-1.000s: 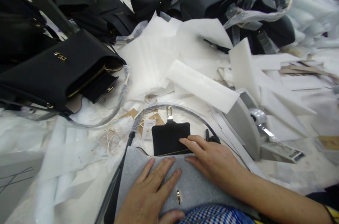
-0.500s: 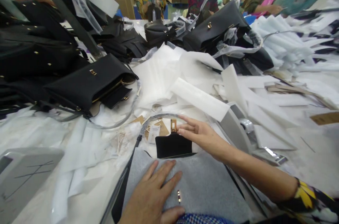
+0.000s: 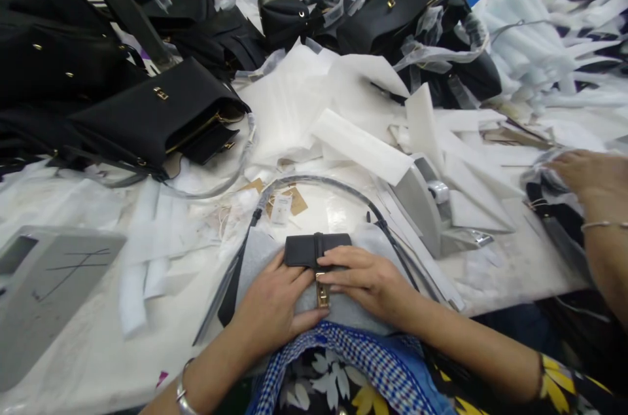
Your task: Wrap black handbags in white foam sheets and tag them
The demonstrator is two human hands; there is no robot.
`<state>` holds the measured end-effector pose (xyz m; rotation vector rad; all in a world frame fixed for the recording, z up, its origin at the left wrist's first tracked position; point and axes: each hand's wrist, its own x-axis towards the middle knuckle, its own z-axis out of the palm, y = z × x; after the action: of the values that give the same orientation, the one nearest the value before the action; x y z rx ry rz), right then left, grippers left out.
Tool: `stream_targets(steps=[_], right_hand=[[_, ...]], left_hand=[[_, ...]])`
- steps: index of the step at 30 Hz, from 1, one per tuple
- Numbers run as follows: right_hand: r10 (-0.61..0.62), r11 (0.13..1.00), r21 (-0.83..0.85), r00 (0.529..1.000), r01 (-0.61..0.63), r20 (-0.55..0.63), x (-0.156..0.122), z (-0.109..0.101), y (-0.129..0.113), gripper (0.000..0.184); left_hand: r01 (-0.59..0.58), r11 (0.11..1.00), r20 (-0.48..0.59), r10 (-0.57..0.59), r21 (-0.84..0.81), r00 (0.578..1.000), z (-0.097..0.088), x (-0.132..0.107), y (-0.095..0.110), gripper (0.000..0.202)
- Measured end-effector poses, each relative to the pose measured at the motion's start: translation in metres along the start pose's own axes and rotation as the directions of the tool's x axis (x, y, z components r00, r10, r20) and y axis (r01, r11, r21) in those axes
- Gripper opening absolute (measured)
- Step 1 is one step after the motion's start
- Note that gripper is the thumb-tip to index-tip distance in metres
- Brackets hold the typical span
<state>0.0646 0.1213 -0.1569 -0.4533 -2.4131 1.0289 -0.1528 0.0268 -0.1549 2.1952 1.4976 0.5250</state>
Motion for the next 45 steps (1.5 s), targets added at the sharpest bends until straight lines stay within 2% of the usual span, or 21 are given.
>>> stream_targets(steps=[4,8,12,15,17,19,20,22,25,31,35,38,40,42,45], right_hand=[[-0.050,0.998,-0.027,0.999,0.050,-0.015,-0.002,0.002,0.004,0.024],[-0.077,0.995,-0.068,0.997,0.076,-0.020,-0.005,0.005,0.006,0.025],[-0.093,0.991,-0.098,0.996,0.091,-0.013,-0.007,0.008,0.010,0.022],[-0.112,0.988,-0.109,0.994,0.113,0.015,-0.006,0.009,0.012,0.021],[-0.118,0.987,-0.106,0.992,0.122,0.037,-0.005,0.009,0.013,0.020],[-0.116,0.988,-0.099,0.992,0.121,0.051,-0.005,0.009,0.014,0.020],[-0.116,0.988,-0.096,0.992,0.121,0.054,-0.005,0.009,0.015,0.020],[-0.125,0.987,-0.090,0.991,0.130,0.057,-0.005,0.010,0.016,0.019],[-0.157,0.983,-0.087,0.986,0.161,0.050,-0.005,0.012,0.018,0.016],[-0.177,0.978,-0.112,0.984,0.178,0.012,-0.011,0.014,0.018,0.018],[-0.244,0.949,-0.199,0.969,0.246,0.034,-0.013,0.011,0.011,0.014],[-0.347,0.880,-0.292,0.927,0.374,0.140,-0.008,0.005,0.004,0.019],[-0.417,0.810,-0.334,0.874,0.482,0.251,-0.001,0.000,0.000,0.022],[-0.466,0.715,-0.365,0.795,0.597,0.388,0.008,-0.005,-0.004,0.024],[-0.497,0.570,-0.350,0.651,0.743,0.574,0.022,-0.011,-0.006,0.030]], left_hand=[[-0.012,1.000,-0.015,0.012,0.000,1.000,0.002,-0.001,-0.002,0.034],[-0.102,0.993,-0.119,0.109,0.063,0.987,0.004,-0.005,-0.001,0.044],[-0.165,0.966,-0.271,0.217,0.201,0.938,0.004,-0.012,0.002,0.039],[-0.226,0.932,-0.332,0.317,0.283,0.889,0.003,-0.017,0.003,0.030],[-0.352,0.894,-0.282,0.426,0.275,0.860,0.002,-0.019,0.003,0.027],[-0.454,0.866,-0.172,0.490,0.208,0.855,0.000,-0.019,0.006,0.025],[-0.461,0.871,-0.115,0.482,0.167,0.869,-0.002,-0.020,0.009,0.025],[-0.386,0.914,-0.030,0.392,0.125,0.919,-0.004,-0.022,0.018,0.025],[-0.272,0.952,-0.008,0.275,0.140,0.961,-0.001,-0.030,0.030,0.030],[-0.230,0.963,-0.194,0.254,0.142,0.947,0.021,-0.046,0.027,0.031],[-0.220,0.968,-0.209,0.242,0.122,0.948,0.028,-0.049,0.022,0.032],[-0.227,0.966,-0.206,0.248,0.122,0.946,0.027,-0.049,0.021,0.031],[-0.235,0.965,-0.217,0.256,0.117,0.942,0.026,-0.049,0.021,0.030],[-0.239,0.965,-0.228,0.257,0.102,0.939,0.025,-0.049,0.020,0.029],[-0.241,0.967,-0.229,0.255,0.087,0.940,0.025,-0.049,0.019,0.028]])
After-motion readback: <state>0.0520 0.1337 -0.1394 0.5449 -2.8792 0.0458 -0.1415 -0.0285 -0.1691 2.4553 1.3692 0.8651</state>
